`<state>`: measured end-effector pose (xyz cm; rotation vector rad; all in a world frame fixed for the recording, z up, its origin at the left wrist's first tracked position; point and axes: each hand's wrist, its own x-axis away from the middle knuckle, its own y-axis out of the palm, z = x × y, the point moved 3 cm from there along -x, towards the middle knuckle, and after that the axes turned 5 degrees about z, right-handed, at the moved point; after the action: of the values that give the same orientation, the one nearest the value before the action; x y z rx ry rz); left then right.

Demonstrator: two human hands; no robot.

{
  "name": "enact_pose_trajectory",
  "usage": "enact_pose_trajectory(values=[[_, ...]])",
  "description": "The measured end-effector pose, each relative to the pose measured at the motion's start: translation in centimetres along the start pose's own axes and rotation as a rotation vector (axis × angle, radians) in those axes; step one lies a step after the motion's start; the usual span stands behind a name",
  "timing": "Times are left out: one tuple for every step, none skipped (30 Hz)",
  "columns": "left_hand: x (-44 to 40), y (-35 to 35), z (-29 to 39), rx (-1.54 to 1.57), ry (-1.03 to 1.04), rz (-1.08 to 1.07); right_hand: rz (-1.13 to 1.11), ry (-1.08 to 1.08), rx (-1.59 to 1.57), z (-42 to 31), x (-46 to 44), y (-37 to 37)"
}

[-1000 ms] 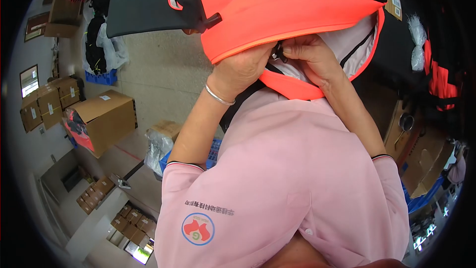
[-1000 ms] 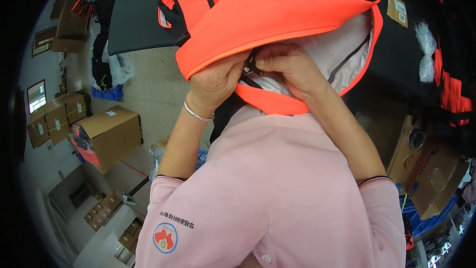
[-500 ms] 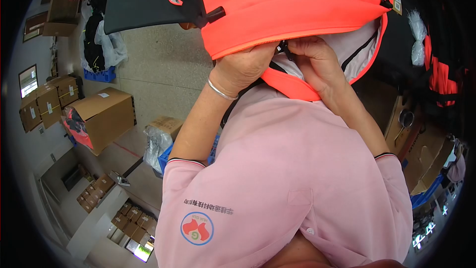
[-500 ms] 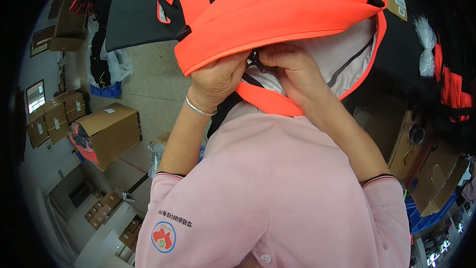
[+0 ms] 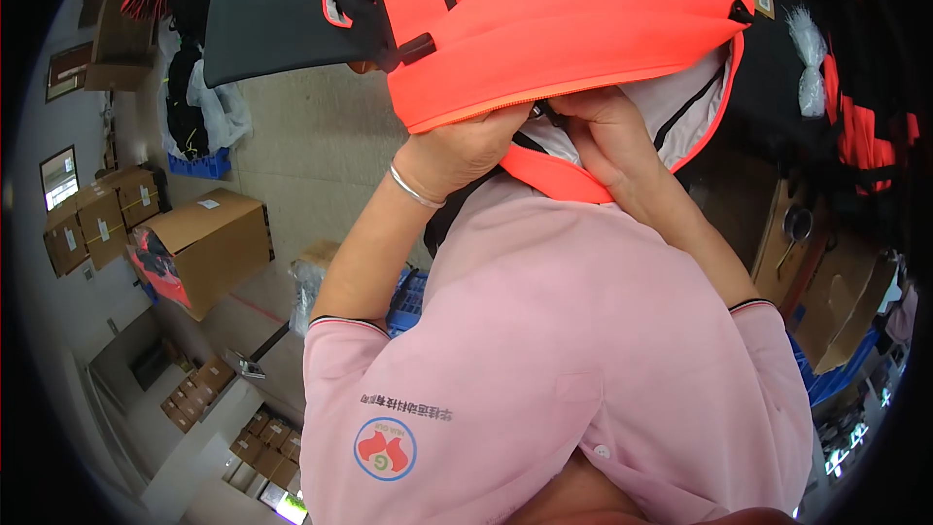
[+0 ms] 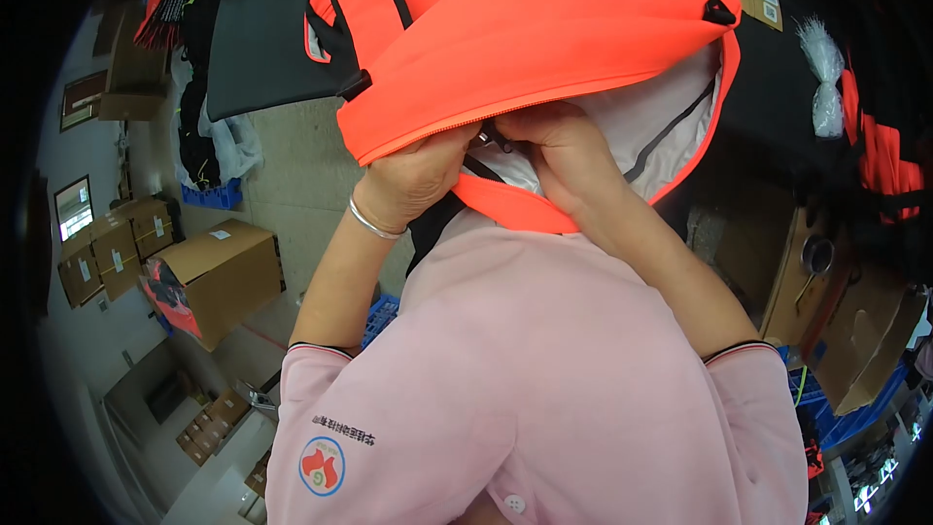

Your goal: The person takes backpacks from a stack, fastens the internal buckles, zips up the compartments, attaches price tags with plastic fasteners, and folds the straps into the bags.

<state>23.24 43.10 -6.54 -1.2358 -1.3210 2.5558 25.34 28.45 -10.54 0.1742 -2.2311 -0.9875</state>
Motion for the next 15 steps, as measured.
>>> enact_pose_trajectory(values=[[0.3,0.2,-0.1,0.002,0.004,-0.001,0.001,-0.004,-0.003,0.0,0.0,-0.1],[0.6,0.4,-0.4,0.049,-0.048,0.011,-0.002,-0.003,0.014,0.2,-0.1,-0.2],[0.8,0.5,-0.7,0.095,-0.101,0.023,-0.006,0.0,0.032,0.2,-0.2,-0.2],[0.7,0.6,-0.5,0.095,-0.099,0.023,-0.006,-0.002,0.03,0.2,-0.1,0.0],[0.7,0.6,-0.3,0.023,-0.113,0.011,-0.019,-0.002,0.023,0.0,0.1,0.2],[0.7,0.6,-0.1,-0.049,-0.127,0.0,-0.032,-0.001,0.016,0.0,0.2,0.4],[0.7,0.5,0.1,-0.048,-0.126,0.001,-0.032,-0.003,0.016,0.0,0.2,0.3],[0.6,0.6,0.1,-0.068,-0.12,-0.042,-0.006,0.015,0.024,0.2,-0.1,-0.1],[0.5,0.6,0.2,-0.087,-0.109,-0.082,0.019,0.028,0.032,0.4,-0.4,-0.5],[0.5,0.3,0.4,-0.083,-0.092,-0.071,0.016,0.007,0.035,0.7,-0.5,-0.6],[0.5,-0.1,0.7,-0.117,-0.08,-0.139,0.041,0.005,0.072,1.1,-0.5,-0.5],[0.2,-0.1,1.1,-0.144,-0.053,-0.19,0.073,-0.019,0.115,1.0,-0.5,-0.6],[0.0,-0.2,1.5,-0.142,-0.019,-0.206,0.119,-0.023,0.041,1.5,-0.6,-1.0],[0.0,-0.1,2.0,-0.129,0.024,-0.215,0.169,-0.041,-0.035,1.8,-0.7,-1.2],[0.0,0.0,2.0,0.018,-0.04,-0.236,0.251,-0.058,-0.116,1.7,-0.4,-0.6]])
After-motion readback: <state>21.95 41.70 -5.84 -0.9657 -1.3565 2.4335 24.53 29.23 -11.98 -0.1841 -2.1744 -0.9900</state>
